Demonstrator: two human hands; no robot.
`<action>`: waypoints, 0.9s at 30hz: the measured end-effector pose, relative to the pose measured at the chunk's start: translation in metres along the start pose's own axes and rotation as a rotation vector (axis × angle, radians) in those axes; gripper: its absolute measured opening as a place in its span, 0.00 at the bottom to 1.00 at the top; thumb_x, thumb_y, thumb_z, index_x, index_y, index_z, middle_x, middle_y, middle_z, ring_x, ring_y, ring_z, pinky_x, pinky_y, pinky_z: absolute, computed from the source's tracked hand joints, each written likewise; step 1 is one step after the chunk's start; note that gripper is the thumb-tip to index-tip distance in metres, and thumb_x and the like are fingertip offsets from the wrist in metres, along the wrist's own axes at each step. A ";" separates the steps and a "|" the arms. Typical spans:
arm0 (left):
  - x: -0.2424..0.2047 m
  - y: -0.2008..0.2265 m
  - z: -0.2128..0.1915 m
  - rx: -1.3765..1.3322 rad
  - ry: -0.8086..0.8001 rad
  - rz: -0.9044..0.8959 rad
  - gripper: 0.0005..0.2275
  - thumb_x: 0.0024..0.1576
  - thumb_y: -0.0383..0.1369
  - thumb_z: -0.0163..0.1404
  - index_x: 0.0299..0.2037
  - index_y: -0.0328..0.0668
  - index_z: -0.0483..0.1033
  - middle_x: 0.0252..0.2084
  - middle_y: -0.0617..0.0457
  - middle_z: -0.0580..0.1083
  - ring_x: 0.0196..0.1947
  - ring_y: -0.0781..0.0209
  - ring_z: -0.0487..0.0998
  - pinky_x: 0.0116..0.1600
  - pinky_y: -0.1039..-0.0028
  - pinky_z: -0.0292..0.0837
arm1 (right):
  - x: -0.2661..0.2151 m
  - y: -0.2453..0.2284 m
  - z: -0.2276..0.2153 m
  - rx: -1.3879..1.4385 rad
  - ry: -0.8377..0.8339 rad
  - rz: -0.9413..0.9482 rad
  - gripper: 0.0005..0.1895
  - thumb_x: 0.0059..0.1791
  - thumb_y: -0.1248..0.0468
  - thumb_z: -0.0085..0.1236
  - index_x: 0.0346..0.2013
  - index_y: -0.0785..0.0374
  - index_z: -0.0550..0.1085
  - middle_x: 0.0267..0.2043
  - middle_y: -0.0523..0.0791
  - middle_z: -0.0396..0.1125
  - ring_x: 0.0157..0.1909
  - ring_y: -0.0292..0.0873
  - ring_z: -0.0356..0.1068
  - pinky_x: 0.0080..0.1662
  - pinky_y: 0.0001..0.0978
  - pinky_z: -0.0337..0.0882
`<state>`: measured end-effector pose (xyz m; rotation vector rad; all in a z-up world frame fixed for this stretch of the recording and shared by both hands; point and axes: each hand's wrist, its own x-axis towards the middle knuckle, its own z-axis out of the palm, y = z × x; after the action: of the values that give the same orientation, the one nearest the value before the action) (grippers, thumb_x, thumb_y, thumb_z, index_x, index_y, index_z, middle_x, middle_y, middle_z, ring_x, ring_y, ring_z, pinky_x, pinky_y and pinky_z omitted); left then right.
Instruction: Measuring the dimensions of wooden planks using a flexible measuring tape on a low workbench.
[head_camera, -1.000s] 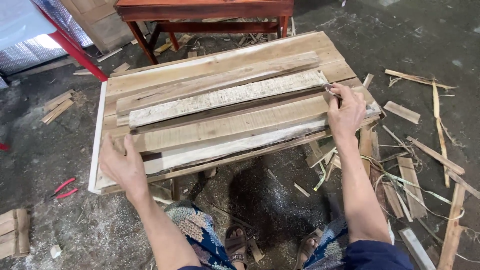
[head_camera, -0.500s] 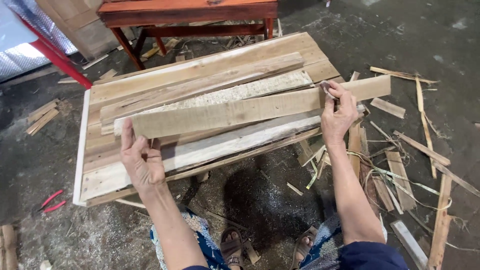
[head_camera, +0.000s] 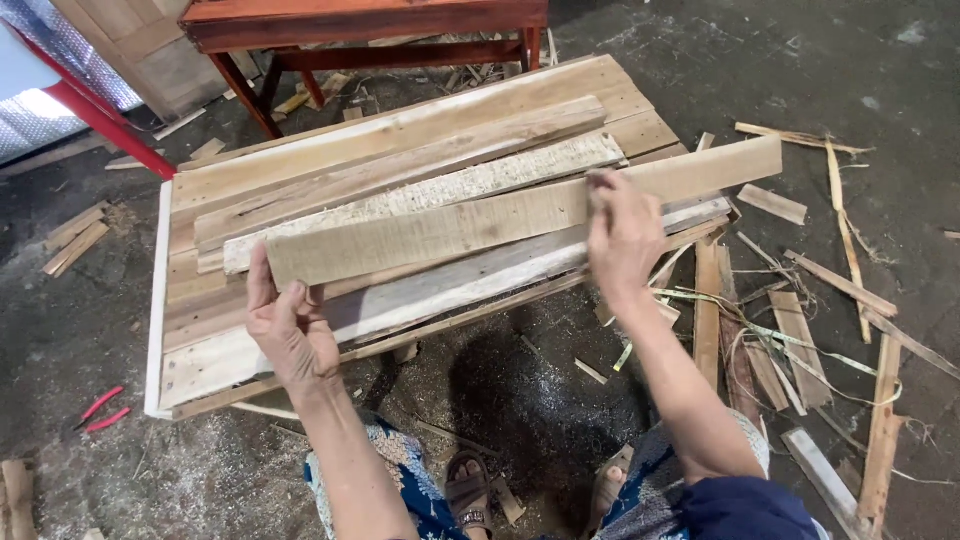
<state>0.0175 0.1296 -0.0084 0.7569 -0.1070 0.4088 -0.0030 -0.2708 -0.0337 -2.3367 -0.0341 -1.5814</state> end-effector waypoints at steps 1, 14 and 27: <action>0.001 0.000 -0.001 -0.001 -0.007 -0.007 0.28 0.52 0.16 0.53 0.66 0.36 0.69 0.62 0.44 0.75 0.55 0.50 0.82 0.52 0.65 0.87 | -0.003 -0.019 0.005 -0.008 0.002 0.005 0.06 0.53 0.73 0.61 0.38 0.58 0.77 0.52 0.45 0.77 0.51 0.48 0.75 0.54 0.39 0.70; -0.005 0.000 -0.002 0.109 0.015 -0.011 0.26 0.55 0.14 0.49 0.66 0.37 0.71 0.63 0.48 0.74 0.42 0.64 0.76 0.41 0.80 0.80 | -0.015 -0.082 -0.001 -0.149 0.041 -0.214 0.04 0.49 0.69 0.64 0.36 0.57 0.79 0.51 0.45 0.75 0.54 0.49 0.72 0.62 0.52 0.68; -0.004 -0.002 0.003 0.217 0.061 0.040 0.25 0.57 0.17 0.47 0.67 0.38 0.70 0.66 0.46 0.74 0.59 0.58 0.80 0.58 0.79 0.89 | -0.020 -0.127 -0.013 0.248 -0.054 -0.247 0.04 0.53 0.67 0.64 0.38 0.54 0.81 0.50 0.46 0.78 0.49 0.48 0.80 0.70 0.65 0.59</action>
<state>0.0151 0.1254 -0.0086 0.9565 -0.0204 0.4857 -0.0469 -0.1508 -0.0163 -2.2456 -0.5199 -1.5202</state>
